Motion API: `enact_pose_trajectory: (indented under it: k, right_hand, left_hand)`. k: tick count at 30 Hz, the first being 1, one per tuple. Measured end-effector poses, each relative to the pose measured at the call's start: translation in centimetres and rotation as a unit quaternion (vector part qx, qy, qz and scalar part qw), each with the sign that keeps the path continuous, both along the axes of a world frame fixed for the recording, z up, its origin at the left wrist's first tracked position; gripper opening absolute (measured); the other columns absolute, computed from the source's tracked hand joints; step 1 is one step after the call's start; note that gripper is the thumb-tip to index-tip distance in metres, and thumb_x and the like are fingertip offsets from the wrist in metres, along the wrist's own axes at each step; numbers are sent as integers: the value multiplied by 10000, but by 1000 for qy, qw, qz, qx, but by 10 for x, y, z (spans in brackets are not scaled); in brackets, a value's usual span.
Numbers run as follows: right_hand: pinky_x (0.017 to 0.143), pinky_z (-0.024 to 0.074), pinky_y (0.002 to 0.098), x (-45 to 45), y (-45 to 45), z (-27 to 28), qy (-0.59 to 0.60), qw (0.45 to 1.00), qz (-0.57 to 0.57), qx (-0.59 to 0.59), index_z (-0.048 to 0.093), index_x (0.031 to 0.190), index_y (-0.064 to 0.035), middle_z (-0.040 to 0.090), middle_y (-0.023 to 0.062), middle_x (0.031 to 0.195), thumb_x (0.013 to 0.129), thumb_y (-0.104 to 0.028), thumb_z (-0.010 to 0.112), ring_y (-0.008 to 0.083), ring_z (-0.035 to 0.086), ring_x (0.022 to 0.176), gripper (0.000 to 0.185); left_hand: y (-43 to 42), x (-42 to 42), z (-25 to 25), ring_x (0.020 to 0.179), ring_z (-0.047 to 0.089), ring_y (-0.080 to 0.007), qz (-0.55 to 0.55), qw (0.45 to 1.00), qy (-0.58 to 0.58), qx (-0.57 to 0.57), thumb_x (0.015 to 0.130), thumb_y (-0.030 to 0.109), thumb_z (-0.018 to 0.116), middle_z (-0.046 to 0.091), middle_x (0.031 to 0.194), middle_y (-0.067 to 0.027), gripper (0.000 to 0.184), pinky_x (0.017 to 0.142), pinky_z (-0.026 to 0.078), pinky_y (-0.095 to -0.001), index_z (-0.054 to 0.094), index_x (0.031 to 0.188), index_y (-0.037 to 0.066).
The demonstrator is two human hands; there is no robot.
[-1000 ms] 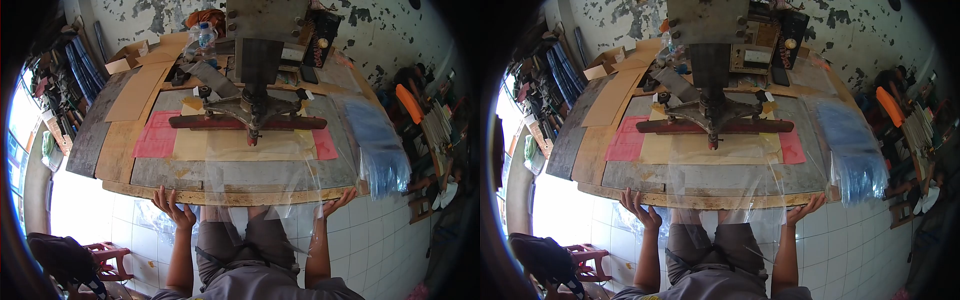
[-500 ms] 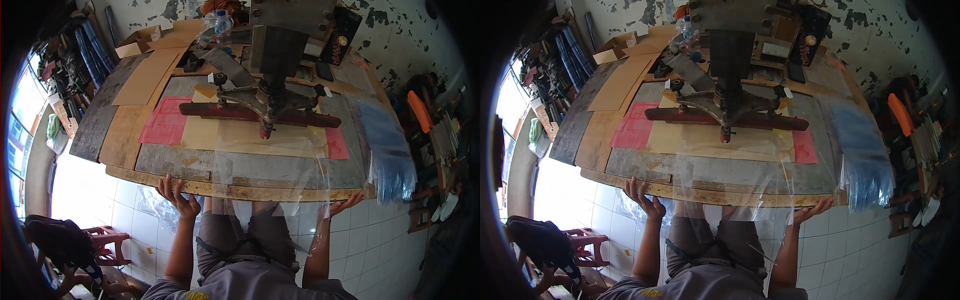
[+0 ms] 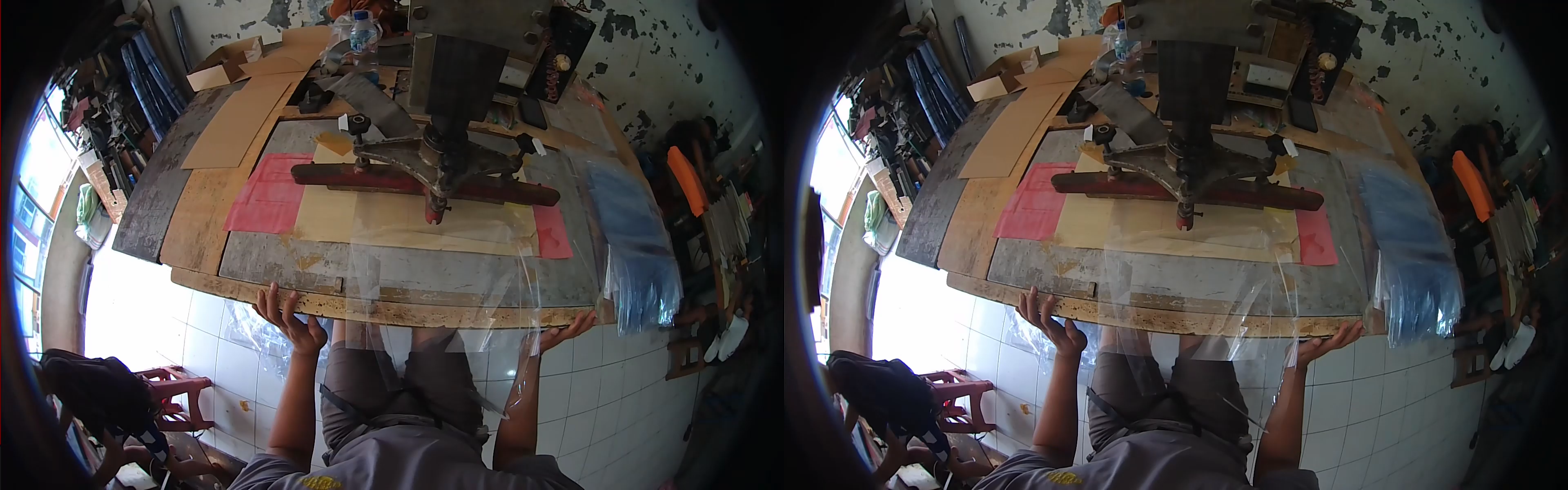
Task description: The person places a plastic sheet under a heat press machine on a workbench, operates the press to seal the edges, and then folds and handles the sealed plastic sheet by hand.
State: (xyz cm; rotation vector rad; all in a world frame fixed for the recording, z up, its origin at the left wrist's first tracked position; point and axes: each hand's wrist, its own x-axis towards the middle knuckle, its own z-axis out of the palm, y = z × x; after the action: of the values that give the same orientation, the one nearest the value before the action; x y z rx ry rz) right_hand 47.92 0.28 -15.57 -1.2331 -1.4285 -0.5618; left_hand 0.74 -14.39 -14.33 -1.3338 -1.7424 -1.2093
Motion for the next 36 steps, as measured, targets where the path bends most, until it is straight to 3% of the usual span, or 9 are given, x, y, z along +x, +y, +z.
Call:
enact_pose_trajectory:
  k: [27, 36]
  right_hand:
    - [1222, 209, 622, 2, -1, 0, 1, 1000, 14, -11, 292, 1551, -9, 218, 254, 1654, 1102, -505, 214, 454, 167, 1542, 674]
    - [1226, 172, 640, 0, 4, -4, 24, 999, 33, 16, 322, 1530, 14, 265, 260, 1636, 1106, -482, 212, 465, 193, 1532, 662]
  left_hand:
    - [1, -1, -3, 1462, 281, -451, 3, 1000, -1, 3, 1032, 454, 360, 424, 1492, -222, 468, 1189, 154, -674, 489, 1335, 121]
    - [2, -1, -2, 1465, 281, -447, 2, 1000, 2, 7, 1028, 439, 363, 424, 1496, -215, 458, 1194, 145, -673, 490, 1337, 126]
